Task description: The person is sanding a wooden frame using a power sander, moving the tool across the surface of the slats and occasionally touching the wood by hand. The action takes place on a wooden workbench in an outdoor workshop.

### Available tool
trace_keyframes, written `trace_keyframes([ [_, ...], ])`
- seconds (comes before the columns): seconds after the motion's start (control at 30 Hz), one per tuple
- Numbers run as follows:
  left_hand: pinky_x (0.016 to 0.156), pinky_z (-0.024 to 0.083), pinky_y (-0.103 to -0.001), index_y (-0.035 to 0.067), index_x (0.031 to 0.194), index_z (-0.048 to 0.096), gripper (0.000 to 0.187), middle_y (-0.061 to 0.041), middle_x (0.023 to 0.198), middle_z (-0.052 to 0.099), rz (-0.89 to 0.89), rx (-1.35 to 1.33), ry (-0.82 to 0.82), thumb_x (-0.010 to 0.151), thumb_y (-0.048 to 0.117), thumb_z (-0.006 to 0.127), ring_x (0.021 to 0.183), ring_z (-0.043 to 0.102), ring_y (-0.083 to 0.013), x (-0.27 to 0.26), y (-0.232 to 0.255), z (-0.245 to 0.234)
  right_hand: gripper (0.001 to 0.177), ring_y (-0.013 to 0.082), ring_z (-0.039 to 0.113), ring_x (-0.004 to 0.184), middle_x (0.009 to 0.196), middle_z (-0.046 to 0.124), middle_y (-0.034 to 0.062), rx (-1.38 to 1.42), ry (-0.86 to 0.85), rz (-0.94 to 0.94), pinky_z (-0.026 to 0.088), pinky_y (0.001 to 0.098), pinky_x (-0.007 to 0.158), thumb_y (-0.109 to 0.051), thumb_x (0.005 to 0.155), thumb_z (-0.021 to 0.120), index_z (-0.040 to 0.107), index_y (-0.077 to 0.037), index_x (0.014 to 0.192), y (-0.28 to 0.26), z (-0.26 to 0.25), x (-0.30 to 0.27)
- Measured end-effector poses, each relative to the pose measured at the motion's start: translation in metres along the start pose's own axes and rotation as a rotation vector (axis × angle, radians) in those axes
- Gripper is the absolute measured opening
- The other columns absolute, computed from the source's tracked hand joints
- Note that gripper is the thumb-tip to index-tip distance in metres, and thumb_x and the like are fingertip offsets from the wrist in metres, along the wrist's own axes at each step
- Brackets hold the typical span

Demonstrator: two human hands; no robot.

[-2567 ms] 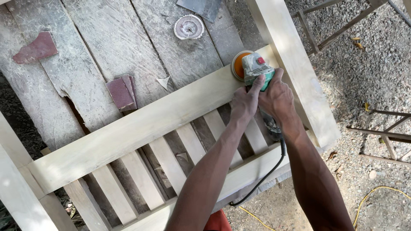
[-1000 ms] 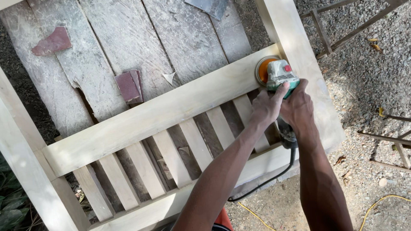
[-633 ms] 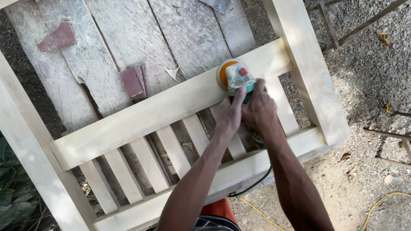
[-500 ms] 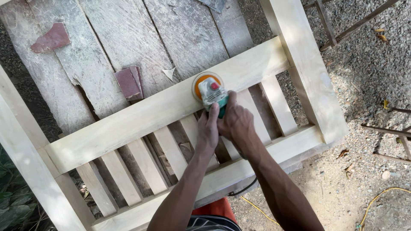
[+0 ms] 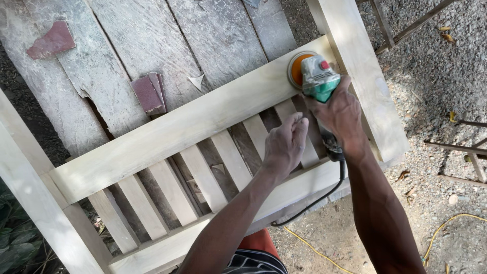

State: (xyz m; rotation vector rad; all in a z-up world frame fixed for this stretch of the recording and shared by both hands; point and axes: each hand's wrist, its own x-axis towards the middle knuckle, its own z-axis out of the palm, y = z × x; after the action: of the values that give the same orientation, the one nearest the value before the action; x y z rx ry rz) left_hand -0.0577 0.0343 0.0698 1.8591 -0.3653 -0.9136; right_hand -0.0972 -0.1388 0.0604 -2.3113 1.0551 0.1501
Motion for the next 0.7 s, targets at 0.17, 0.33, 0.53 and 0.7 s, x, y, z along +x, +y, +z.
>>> trace_keyframes([
  [0.17, 0.113, 0.043, -0.05, 0.006, 0.128, 0.065, 0.046, -0.018, 0.133, 0.067, 0.368, 0.478, 0.285, 0.111, 0.036, 0.035, 0.127, 0.06, -0.0341, 0.018, -0.057, -0.055, 0.07, 0.0447, 0.072, 0.069, 0.082, 0.068, 0.0316, 0.035, -0.03, 0.033, 0.061, 0.0537, 0.063, -0.044, 0.089, 0.075, 0.033, 0.004, 0.119, -0.013, 0.001, 0.004],
  [0.33, 0.129, 0.009, -0.054, -0.007, 0.158, 0.029, 0.071, -0.028, 0.168, 0.021, 0.311, 0.869, 0.27, 0.111, 0.046, 0.033, 0.158, 0.017, -0.0434, 0.043, -0.126, -0.136, 0.079, 0.0457, 0.072, 0.071, 0.089, 0.068, 0.0317, -0.092, -0.257, 0.16, 0.06, 0.0543, 0.065, -0.048, 0.089, 0.073, 0.03, 0.003, 0.131, -0.054, 0.021, -0.022],
  [0.53, 0.13, 0.007, -0.057, -0.007, 0.161, 0.019, 0.087, -0.028, 0.17, 0.012, 0.263, 0.983, 0.207, 0.107, 0.058, 0.039, 0.159, 0.012, -0.0435, 0.019, -0.146, -0.174, 0.081, 0.0477, 0.069, 0.072, 0.086, 0.07, 0.0333, -0.109, -0.231, 0.126, 0.056, 0.0553, 0.072, -0.043, 0.087, 0.076, 0.028, 0.002, 0.134, -0.03, 0.013, -0.018],
  [0.7, 0.126, 0.008, -0.059, -0.012, 0.158, 0.017, 0.09, -0.032, 0.167, 0.014, 0.325, 0.989, 0.281, 0.106, 0.055, 0.045, 0.156, 0.013, -0.047, 0.022, -0.148, -0.162, 0.074, 0.0453, 0.074, 0.077, 0.097, 0.067, 0.0356, 0.075, -0.044, 0.046, 0.067, 0.0479, 0.07, -0.047, 0.093, 0.074, 0.032, 0.003, 0.127, -0.005, -0.009, 0.015],
])
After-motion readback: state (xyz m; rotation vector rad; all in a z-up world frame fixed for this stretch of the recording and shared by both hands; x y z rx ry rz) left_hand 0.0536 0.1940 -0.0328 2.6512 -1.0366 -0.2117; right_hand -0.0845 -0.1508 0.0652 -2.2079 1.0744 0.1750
